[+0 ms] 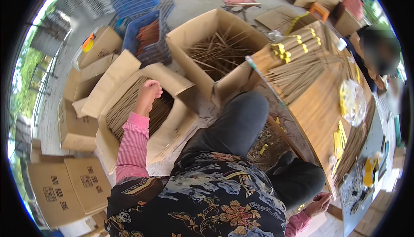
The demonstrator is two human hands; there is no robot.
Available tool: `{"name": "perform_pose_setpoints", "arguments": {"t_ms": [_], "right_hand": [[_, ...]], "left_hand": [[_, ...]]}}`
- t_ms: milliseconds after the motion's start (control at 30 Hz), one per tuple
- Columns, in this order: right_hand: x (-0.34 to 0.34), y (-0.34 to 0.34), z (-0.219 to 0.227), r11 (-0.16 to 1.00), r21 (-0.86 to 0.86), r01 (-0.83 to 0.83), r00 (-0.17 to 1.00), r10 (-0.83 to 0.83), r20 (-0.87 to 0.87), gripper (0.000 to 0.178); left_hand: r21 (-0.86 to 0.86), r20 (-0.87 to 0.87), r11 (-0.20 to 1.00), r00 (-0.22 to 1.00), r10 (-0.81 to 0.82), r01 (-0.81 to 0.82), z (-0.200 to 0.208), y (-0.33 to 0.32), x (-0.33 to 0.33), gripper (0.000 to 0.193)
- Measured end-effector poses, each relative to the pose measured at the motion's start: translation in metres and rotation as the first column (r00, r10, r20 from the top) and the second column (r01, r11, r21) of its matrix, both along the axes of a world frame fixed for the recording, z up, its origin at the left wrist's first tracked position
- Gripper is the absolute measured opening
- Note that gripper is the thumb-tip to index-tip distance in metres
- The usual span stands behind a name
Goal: The person gathers thin wooden sticks from a cardboard box, aligns them into bundles, and secures the ends with yellow tape. The person repeatedly picks up sticks, aligns them, and wraps tape around the bundle ends before placing the finished bundles on the table.
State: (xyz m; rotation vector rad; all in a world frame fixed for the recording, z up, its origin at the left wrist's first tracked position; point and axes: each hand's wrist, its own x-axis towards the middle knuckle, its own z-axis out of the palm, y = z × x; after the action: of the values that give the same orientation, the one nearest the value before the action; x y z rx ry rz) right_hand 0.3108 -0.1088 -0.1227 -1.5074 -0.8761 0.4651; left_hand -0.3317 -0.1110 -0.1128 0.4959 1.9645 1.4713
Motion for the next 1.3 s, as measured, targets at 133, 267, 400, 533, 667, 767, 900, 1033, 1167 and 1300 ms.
{"name": "perform_pose_setpoints", "arguments": {"t_ms": [133,267,400,533,667,767,900,1033,1167,1300], "right_hand": [[-0.039,0.032,0.007,0.978,-0.041,-0.205,0.968,0.208,0.140,0.041],[-0.068,0.051,0.021,0.946,-0.023,-0.322,0.928,0.321,0.191,0.042],[-0.088,0.060,0.040,0.932,-0.035,-0.361,0.901,0.358,0.244,0.041],[-0.096,0.060,0.043,0.933,-0.040,-0.357,0.897,0.355,0.265,0.041],[-0.102,0.054,0.043,0.913,-0.044,-0.405,0.876,0.401,0.268,0.040],[-0.099,0.049,0.039,0.912,-0.061,-0.405,0.867,0.405,0.289,0.041],[-0.101,0.044,0.041,0.922,-0.082,-0.377,0.882,0.385,0.272,0.041],[-0.098,0.044,0.040,0.911,-0.092,-0.402,0.872,0.412,0.264,0.041],[-0.101,0.044,0.039,0.903,-0.099,-0.418,0.864,0.429,0.264,0.041],[-0.100,0.042,0.039,0.903,-0.120,-0.412,0.863,0.429,0.267,0.041]], "left_hand": [[-0.437,-0.252,0.898,0.952,-0.177,0.051,-0.074,-0.091,-0.050,0.020],[-0.835,-0.343,0.550,0.770,-0.538,0.012,-0.120,-0.129,-0.046,0.038],[-0.930,-0.267,0.368,0.690,-0.672,-0.002,-0.139,-0.140,-0.044,0.057],[-0.920,-0.287,0.391,0.669,-0.686,0.006,-0.126,-0.137,-0.047,0.054],[-0.917,-0.292,0.399,0.690,-0.662,-0.004,-0.134,-0.138,-0.050,0.052],[-0.908,-0.297,0.418,0.685,-0.665,0.012,-0.135,-0.137,-0.049,0.051],[-0.898,-0.334,0.440,0.661,-0.672,-0.006,-0.142,-0.139,-0.049,0.047],[-0.895,-0.312,0.443,0.636,-0.706,0.053,-0.127,-0.131,-0.047,0.044],[-0.884,-0.335,0.465,0.619,-0.710,0.055,-0.146,-0.138,-0.052,0.043],[-0.872,-0.346,0.488,0.650,-0.676,0.044,-0.144,-0.135,-0.047,0.043]]}}
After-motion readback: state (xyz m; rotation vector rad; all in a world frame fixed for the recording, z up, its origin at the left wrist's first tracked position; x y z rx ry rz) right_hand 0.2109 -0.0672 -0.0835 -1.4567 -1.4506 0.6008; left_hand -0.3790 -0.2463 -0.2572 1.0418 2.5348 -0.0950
